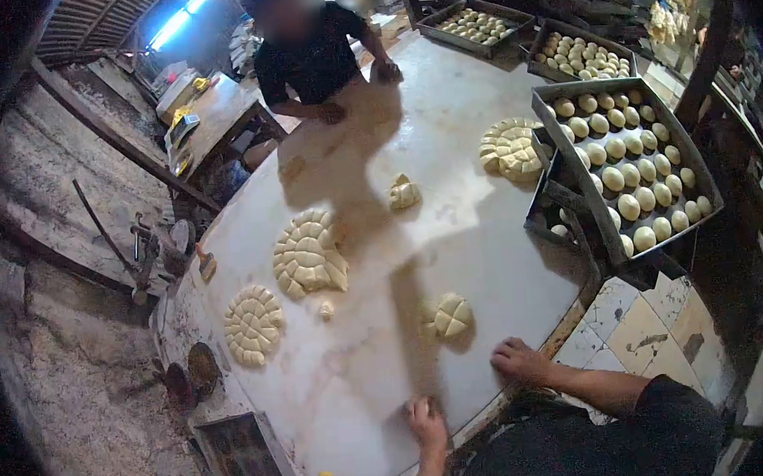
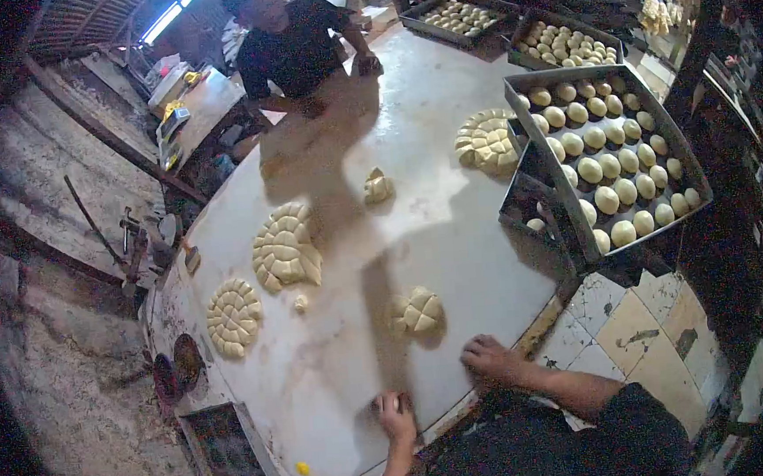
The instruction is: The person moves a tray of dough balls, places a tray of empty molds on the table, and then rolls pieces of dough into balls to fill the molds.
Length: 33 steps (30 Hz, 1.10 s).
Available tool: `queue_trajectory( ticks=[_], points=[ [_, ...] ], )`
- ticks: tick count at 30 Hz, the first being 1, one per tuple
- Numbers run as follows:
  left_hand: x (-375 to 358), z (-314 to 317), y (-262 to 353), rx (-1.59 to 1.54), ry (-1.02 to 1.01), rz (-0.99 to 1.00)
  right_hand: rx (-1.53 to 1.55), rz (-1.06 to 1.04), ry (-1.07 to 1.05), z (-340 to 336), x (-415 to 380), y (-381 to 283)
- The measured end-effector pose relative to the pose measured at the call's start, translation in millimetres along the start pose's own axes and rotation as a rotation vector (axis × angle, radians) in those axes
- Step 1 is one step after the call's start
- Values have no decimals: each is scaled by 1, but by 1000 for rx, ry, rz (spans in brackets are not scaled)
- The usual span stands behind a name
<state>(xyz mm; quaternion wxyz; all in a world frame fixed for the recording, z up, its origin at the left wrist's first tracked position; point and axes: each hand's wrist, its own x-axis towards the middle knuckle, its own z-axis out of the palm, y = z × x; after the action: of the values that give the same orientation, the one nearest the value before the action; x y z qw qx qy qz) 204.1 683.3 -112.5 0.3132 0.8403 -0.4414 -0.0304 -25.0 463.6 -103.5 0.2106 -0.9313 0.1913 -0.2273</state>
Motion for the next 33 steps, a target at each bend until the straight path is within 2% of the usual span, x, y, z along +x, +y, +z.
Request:
queue_trajectory(
  ticks=[1,3,5,6,8,9,10,11,13,14,16,17,18,19,21,22,23,25,26,28,30,31,32,33],
  points=[
    [-2,-15,-5,1,8,-3,-3,-23,-39,-9,-13,22],
    [9,-62,-25,22,-113,-150,-6,-60,-85,-27,0,45],
    [52,-62,-45,189,26,-145,-155,315,55,-49,46,44],
    [80,-57,-24,196,53,-206,-149,302,42,-35,59,37],
    [81,-36,-2,205,81,-297,-106,428,225,7,82,30],
    [71,-10,5,166,90,-280,-66,379,257,35,68,21],
    [62,5,11,131,97,-258,13,356,124,30,57,-2],
    [45,2,16,132,104,-272,17,344,114,21,38,-13],
    [2,-11,20,78,79,29,78,-29,-36,-3,3,-7],
    [-4,-18,7,80,91,21,78,-44,-39,-18,-1,10],
    [-10,-45,-37,58,-90,11,-30,-1,-197,-45,0,46],
    [6,-55,-46,173,4,-2,-240,70,-53,-45,12,56],
    [28,-58,-49,282,98,-23,-206,193,75,-44,35,60],
    [49,-54,-46,284,101,-24,-170,318,201,-39,56,57],
    [81,-39,-32,213,138,-185,-67,388,260,-6,79,48],
    [82,-37,-14,128,95,-185,-43,415,282,22,72,42],
    [77,-32,7,40,59,-188,69,417,265,38,57,30],
    [34,-26,14,146,3,-260,140,221,98,1,38,-15],
    [7,-32,6,98,-14,-154,150,221,98,-7,19,-15],
    [-21,-54,-17,81,-60,83,106,-33,-95,-34,-22,21],
    [-9,-70,-57,198,-32,85,-97,47,-205,-46,-21,61],
    [-1,-72,-67,310,-13,97,-202,131,1,-65,10,43],
    [20,-72,-60,265,17,-49,-257,265,267,-38,27,55],
    [46,-67,-53,215,44,-199,-236,392,306,-20,36,64]
  ],
)
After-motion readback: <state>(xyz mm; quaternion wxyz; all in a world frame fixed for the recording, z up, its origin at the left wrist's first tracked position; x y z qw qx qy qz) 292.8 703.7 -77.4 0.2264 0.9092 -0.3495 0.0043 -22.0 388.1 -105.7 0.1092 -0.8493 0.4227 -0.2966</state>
